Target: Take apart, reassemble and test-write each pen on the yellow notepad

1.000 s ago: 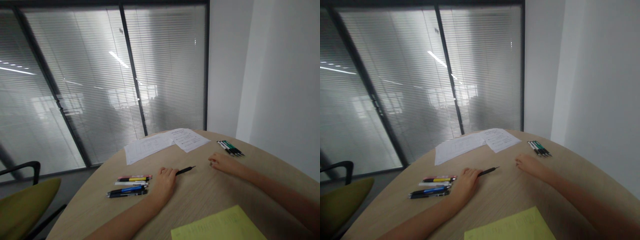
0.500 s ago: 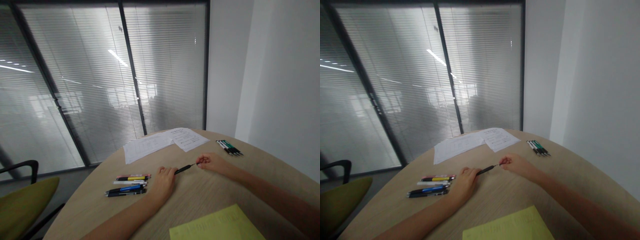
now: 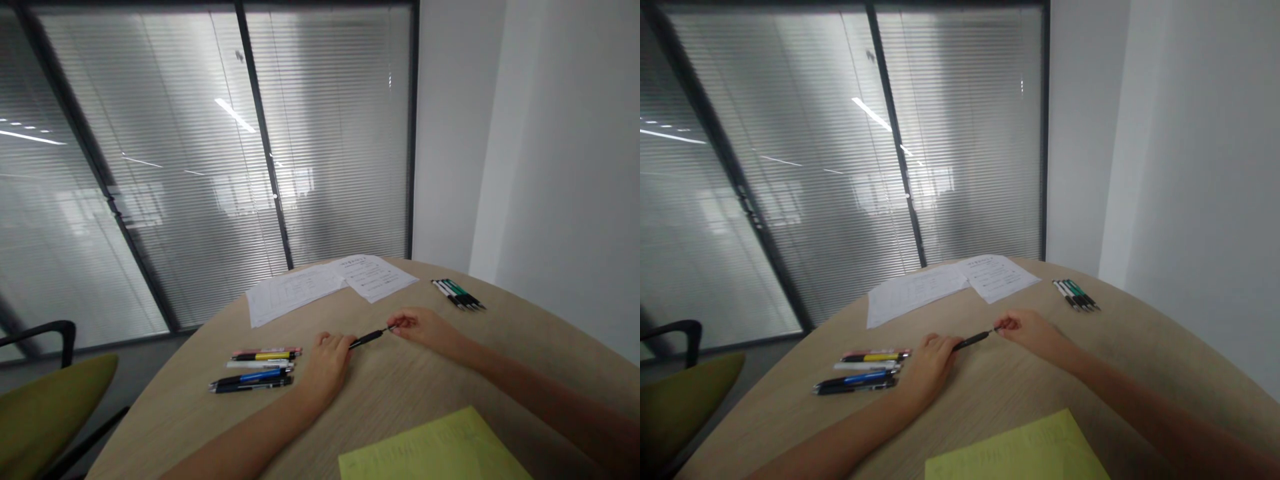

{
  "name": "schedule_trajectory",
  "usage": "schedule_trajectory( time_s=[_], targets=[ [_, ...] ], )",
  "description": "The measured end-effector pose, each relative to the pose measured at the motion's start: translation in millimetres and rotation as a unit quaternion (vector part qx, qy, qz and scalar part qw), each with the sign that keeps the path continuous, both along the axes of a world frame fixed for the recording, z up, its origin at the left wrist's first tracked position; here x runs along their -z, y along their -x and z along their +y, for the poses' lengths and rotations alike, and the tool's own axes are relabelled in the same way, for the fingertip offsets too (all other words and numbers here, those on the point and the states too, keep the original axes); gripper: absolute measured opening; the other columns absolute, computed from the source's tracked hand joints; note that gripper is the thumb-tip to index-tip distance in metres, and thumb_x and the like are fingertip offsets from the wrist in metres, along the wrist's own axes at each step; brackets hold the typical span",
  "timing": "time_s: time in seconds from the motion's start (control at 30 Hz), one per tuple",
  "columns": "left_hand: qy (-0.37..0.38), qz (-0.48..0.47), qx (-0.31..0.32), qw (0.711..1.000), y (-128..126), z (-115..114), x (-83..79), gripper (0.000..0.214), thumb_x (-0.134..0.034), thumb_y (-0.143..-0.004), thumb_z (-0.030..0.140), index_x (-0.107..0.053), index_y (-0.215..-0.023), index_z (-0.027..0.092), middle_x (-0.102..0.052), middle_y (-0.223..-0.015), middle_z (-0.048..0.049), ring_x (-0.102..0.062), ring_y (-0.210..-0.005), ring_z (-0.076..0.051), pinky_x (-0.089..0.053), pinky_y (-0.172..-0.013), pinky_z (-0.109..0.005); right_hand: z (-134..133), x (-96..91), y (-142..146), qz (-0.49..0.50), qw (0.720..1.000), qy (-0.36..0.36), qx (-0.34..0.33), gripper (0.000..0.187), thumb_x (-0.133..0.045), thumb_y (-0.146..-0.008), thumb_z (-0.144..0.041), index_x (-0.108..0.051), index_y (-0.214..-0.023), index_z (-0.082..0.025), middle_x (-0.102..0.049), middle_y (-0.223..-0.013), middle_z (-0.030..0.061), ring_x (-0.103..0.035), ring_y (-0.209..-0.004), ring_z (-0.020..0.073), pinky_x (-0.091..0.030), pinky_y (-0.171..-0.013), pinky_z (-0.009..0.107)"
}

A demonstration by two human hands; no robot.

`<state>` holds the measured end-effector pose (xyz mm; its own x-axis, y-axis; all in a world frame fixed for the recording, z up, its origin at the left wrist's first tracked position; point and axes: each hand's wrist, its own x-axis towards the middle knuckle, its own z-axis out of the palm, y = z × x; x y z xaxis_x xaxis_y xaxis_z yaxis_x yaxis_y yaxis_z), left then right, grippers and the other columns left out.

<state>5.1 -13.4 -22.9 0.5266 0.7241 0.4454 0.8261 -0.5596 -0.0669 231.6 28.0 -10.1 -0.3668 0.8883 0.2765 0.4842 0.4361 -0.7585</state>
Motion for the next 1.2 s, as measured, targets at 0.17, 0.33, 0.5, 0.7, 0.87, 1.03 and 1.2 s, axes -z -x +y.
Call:
schedule_trajectory(
  time_s=[0.17,0.33,0.5,0.7,0.87,1.03,1.2],
  targets=[
    [0.001,0.003,0.005,1.0,0.3,1.7,1.1,0.023,-0.045,-0.08,0.009,-0.05,-0.101,0.018,-0.062,-0.09,-0.0022,-0.056,-0.082,-0.017,-0.039,-0.079,-0.035,-3.5,-4.3,0.0,-0.022,0.999,-0.019,0.017,0.015,-0.055,-0.066,-0.027,-0.06,-0.076,-0.017,-0.065,-0.072,0.0034,-0.057,-0.067,0.0146,-0.044,-0.062,0.026],
    [-0.003,-0.001,0.007,1.0,0.3,0.6,0.0,0.023,-0.046,-0.079,0.009,-0.05,-0.1,0.018,-0.062,-0.089,-0.0024,-0.056,-0.082,-0.016,-0.039,-0.078,-0.035,-2.5,-6.8,-3.0,-0.047,0.998,-0.03,0.012,0.013,-0.054,-0.067,-0.025,-0.061,-0.075,-0.018,-0.065,-0.074,0.003,-0.058,-0.071,0.016,-0.044,-0.067,0.029],
    [0.0,-0.002,0.012,1.0,-0.3,-1.4,-2.3,0.022,-0.044,-0.08,0.009,-0.051,-0.1,0.017,-0.062,-0.089,-0.0031,-0.056,-0.083,-0.017,-0.039,-0.078,-0.035,-0.4,-5.2,-4.2,-0.049,0.998,-0.032,0.011,0.013,-0.054,-0.068,-0.025,-0.062,-0.075,-0.019,-0.066,-0.074,0.0031,-0.058,-0.072,0.0171,-0.044,-0.069,0.03],
    [0.01,0.002,0.006,1.0,0.0,-1.1,-2.2,0.022,-0.045,-0.08,0.009,-0.051,-0.1,0.017,-0.062,-0.09,-0.003,-0.056,-0.084,-0.017,-0.039,-0.08,-0.035,-1.5,-3.9,-3.4,-0.06,0.998,-0.032,0.007,0.014,-0.053,-0.068,-0.023,-0.063,-0.076,-0.018,-0.065,-0.074,0.0032,-0.058,-0.07,0.0165,-0.043,-0.066,0.029],
    [0.018,0.004,0.007,1.0,-0.5,-1.4,-2.7,0.022,-0.045,-0.08,0.01,-0.051,-0.1,0.017,-0.062,-0.091,-0.0027,-0.055,-0.083,-0.017,-0.039,-0.08,-0.036,-1.4,-2.7,-3.8,-0.065,0.997,-0.029,-0.001,0.015,-0.052,-0.068,-0.023,-0.063,-0.077,-0.018,-0.066,-0.073,0.0024,-0.058,-0.069,0.0155,-0.043,-0.064,0.027],
    [0.019,0.003,0.015,1.0,-0.6,-3.6,-5.4,0.023,-0.046,-0.078,0.007,-0.051,-0.099,0.018,-0.062,-0.089,-0.0024,-0.055,-0.084,-0.016,-0.039,-0.08,-0.034,-2.7,-1.1,-2.5,-0.055,0.998,-0.004,-0.015,0.017,-0.054,-0.068,-0.027,-0.064,-0.077,-0.018,-0.067,-0.075,0.0023,-0.058,-0.071,0.0163,-0.044,-0.067,0.028],
    [0.012,0.002,0.042,0.999,1.3,-4.1,-4.3,0.023,-0.047,-0.077,0.008,-0.051,-0.097,0.018,-0.063,-0.088,-0.0018,-0.056,-0.081,-0.016,-0.04,-0.078,-0.033,-5.0,0.4,-3.0,-0.053,0.998,0.004,-0.028,0.021,-0.054,-0.069,-0.034,-0.065,-0.079,-0.019,-0.067,-0.078,0.0025,-0.059,-0.073,0.0174,-0.043,-0.068,0.03]
  ],
)
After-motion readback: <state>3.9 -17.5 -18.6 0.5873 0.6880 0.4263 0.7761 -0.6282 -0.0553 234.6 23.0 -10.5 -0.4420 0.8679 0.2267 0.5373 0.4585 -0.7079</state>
